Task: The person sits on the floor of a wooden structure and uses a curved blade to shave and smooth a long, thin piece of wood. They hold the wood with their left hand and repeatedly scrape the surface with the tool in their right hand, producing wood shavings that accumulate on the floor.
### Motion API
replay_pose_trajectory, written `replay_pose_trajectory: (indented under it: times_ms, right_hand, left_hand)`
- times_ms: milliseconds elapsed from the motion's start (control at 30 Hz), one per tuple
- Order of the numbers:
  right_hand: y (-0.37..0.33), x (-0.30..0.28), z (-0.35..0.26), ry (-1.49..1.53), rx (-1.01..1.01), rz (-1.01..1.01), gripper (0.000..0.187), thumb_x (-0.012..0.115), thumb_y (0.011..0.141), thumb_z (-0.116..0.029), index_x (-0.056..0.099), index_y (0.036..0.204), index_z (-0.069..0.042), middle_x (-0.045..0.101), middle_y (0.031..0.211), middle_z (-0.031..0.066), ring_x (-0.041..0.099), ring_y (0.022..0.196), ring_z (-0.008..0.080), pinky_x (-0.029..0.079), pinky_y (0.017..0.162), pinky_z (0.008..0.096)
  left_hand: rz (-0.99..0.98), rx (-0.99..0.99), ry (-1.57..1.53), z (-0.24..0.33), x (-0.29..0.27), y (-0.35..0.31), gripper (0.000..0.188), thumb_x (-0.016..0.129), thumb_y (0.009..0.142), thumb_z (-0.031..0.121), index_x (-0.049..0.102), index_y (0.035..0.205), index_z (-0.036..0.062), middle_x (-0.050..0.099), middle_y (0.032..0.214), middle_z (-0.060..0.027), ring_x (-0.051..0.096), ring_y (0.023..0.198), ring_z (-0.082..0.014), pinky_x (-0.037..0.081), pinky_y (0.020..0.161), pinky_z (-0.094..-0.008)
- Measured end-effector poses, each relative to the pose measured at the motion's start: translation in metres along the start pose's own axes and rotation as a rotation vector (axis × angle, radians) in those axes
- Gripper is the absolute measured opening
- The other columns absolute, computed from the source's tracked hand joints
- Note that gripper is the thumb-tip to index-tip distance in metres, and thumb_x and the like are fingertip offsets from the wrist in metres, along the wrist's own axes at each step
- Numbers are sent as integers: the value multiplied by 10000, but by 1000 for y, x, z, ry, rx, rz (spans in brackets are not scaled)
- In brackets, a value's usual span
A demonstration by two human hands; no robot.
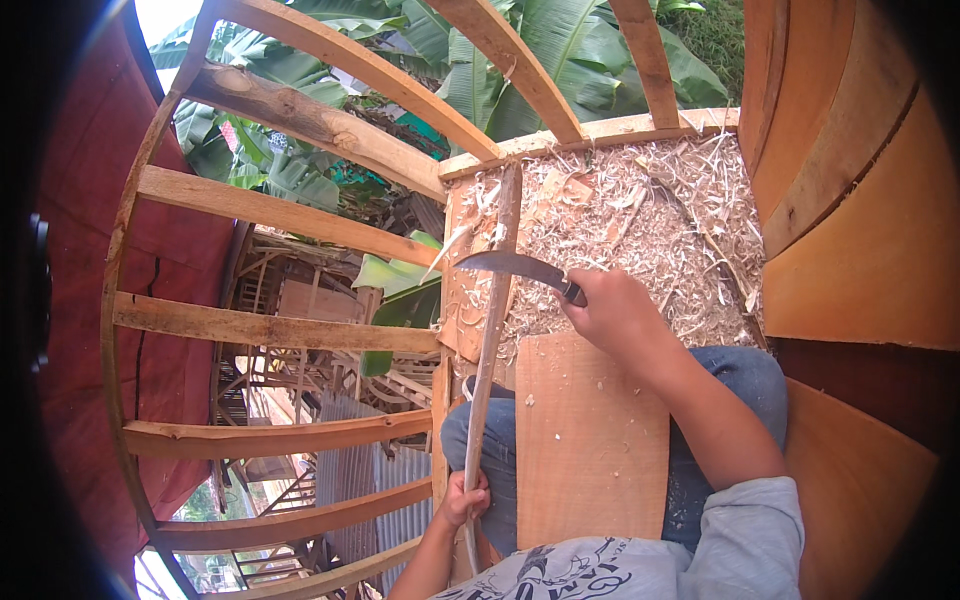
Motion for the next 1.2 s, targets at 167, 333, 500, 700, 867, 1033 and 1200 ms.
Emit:
replay_pose_trajectory:
  times_ms: [167,333,500,700,867,1033,1200]
  right_hand:
    - [-19,39,-16,30,-132,-443,301,669,826,-298,637,766,-5,586,587,164,559,502,301,434,510,385]
    - [-3,13,-4,270,118,-339,323,668,816,-284,654,830,38,574,565,120,565,532,204,425,521,351]
    - [7,-9,7,300,152,-221,311,663,842,-268,648,822,43,535,519,73,494,467,124,376,470,296]
    - [7,-14,-2,232,105,-77,271,642,859,-240,659,873,30,609,577,126,574,500,181,437,508,323]
    - [3,-20,-5,-156,-140,131,227,642,849,-223,667,891,-2,630,624,162,618,540,283,475,533,369]
    - [-1,2,-8,34,-11,-185,250,645,838,-263,670,884,-19,640,657,166,625,589,329,492,583,401]
    - [-28,34,-26,105,-222,-639,309,679,816,-267,631,785,36,584,582,157,556,504,290,429,511,372]
  left_hand:
    - [10,4,3,3,4,-1,255,672,783,180,458,737,49,495,539,-50,429,373,-87,310,332,-217]
    - [14,0,11,4,7,-2,250,670,778,165,451,731,53,475,541,-31,419,385,-79,304,341,-213]
    - [-3,3,33,3,6,0,255,677,773,166,452,727,55,469,544,-20,418,391,-74,304,348,-211]
    - [6,18,45,4,4,-1,268,686,772,183,457,722,54,476,545,-23,424,389,-76,312,352,-212]
    - [-5,17,25,5,5,-1,277,688,776,193,455,720,54,479,545,-25,426,385,-78,312,350,-210]
    - [1,12,6,3,4,-1,275,683,780,186,448,719,55,477,546,-24,420,382,-76,309,348,-208]
    - [9,21,45,-1,3,-1,261,681,772,177,456,729,53,477,548,-19,415,381,-72,307,350,-208]
Point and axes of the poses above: each hand's wrist, its own y-axis towards the middle knuckle, its own x-axis out of the palm, z = x × y, the point moved 7 cm from there along y, towards the middle knuckle
